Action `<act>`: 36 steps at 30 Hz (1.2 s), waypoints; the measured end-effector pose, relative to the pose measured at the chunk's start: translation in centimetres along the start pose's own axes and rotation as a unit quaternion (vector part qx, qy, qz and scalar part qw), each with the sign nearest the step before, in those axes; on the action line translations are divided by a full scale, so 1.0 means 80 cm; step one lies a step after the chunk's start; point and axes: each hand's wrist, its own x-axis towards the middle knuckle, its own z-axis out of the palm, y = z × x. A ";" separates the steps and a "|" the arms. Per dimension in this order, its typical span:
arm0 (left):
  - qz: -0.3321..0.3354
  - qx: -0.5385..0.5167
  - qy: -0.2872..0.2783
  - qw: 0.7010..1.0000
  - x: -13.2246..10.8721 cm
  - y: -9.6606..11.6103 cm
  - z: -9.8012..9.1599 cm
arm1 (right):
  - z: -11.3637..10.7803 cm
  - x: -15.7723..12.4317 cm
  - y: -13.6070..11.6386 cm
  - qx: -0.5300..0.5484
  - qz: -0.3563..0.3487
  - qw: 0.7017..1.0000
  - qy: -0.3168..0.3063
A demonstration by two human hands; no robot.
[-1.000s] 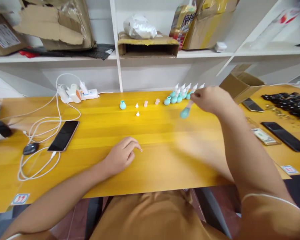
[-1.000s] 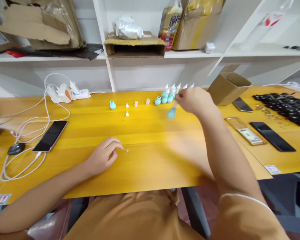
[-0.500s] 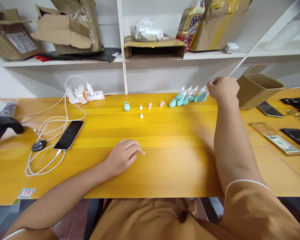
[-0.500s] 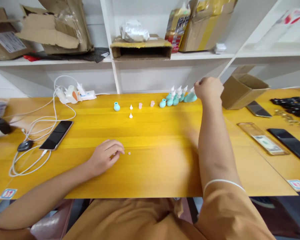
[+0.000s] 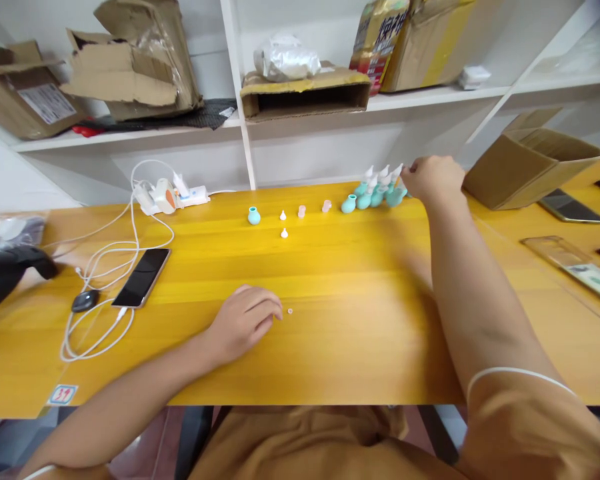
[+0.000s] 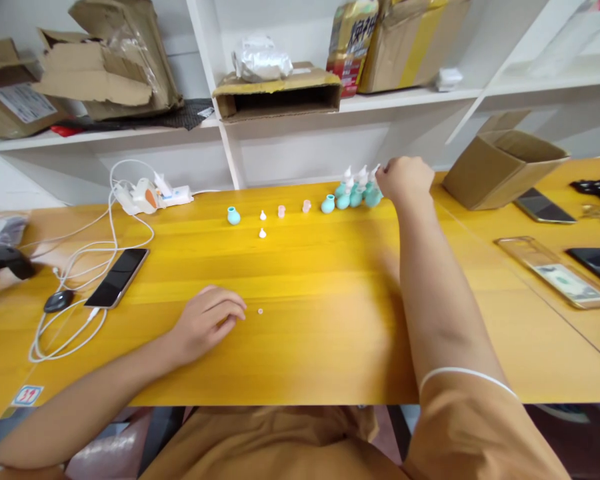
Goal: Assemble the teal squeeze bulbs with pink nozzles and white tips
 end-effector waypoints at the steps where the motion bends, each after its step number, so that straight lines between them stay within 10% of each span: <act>1: 0.000 -0.002 -0.004 1.000 0.000 -0.001 0.000 | 0.002 0.000 0.000 0.001 0.001 1.000 0.001; 25: 0.000 -0.009 -0.035 0.999 0.000 -0.003 -0.001 | -0.001 0.002 0.007 0.021 0.021 0.998 0.059; 31: -0.062 0.005 -0.055 0.997 0.000 -0.004 0.001 | -0.030 -0.015 -0.016 0.146 -0.141 0.961 0.186; 36: -0.138 0.026 -0.076 0.987 0.001 -0.007 -0.002 | -0.057 -0.052 -0.064 0.180 -0.303 0.920 0.171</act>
